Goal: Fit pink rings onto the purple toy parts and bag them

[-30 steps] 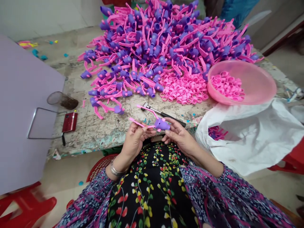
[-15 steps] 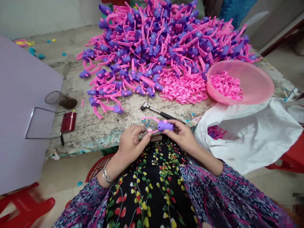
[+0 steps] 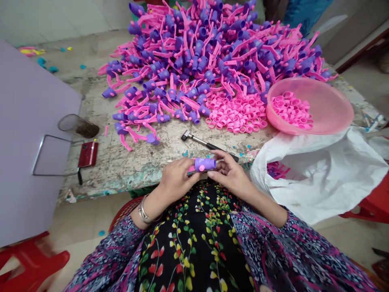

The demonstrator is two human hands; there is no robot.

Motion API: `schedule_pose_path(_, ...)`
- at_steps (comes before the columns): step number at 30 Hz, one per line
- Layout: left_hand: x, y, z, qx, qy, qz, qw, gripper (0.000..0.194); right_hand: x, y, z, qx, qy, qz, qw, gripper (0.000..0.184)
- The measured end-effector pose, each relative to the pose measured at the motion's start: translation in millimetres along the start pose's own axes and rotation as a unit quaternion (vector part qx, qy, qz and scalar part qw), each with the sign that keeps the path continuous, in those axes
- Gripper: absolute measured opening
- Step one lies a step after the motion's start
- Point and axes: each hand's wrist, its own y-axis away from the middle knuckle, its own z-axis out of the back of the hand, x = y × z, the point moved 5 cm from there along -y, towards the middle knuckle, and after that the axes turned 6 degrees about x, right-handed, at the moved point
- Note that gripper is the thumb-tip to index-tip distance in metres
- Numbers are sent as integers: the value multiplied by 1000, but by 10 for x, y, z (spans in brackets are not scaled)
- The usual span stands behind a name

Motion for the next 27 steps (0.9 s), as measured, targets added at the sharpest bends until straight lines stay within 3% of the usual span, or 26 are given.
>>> schedule_pose_path(3, 16, 27, -48, -36, -12, 12, 999, 14, -100, -1, -49, -11, -74, -50, 996, 40)
schedule_pose_path(6, 6, 28, -105, -28, -44, 0, 999, 16, -131, 0, -62, -20, -91, -63, 994, 31)
schedule_pose_path(9, -5, 5, -118, 0, -15, 4, 1000, 22, -100, 19, -10, -43, -3, -27, 999, 27)
schedule_pose_path(13, 59, -37, -126, 66, 135, 71, 986, 33, 25, 55, -12, -21, 181, 91, 979, 23)
schedule_pose_path(16, 165, -46, -210, 118, 257, 134, 950, 48, 95, 63, -100, 33, 237, 158, 958, 24)
schedule_pose_path(19, 250, -37, -346, 147, 385, 178, 894, 49, 151, 43, -184, 74, 256, 195, 944, 26)
schedule_pose_path(24, 277, -15, -492, 94, 544, 258, 793, 44, 187, -44, -209, 92, 260, 184, 943, 27)
schedule_pose_path(27, 217, -22, -515, 73, 566, 281, 772, 49, 191, -117, -195, 94, 269, 160, 945, 27)
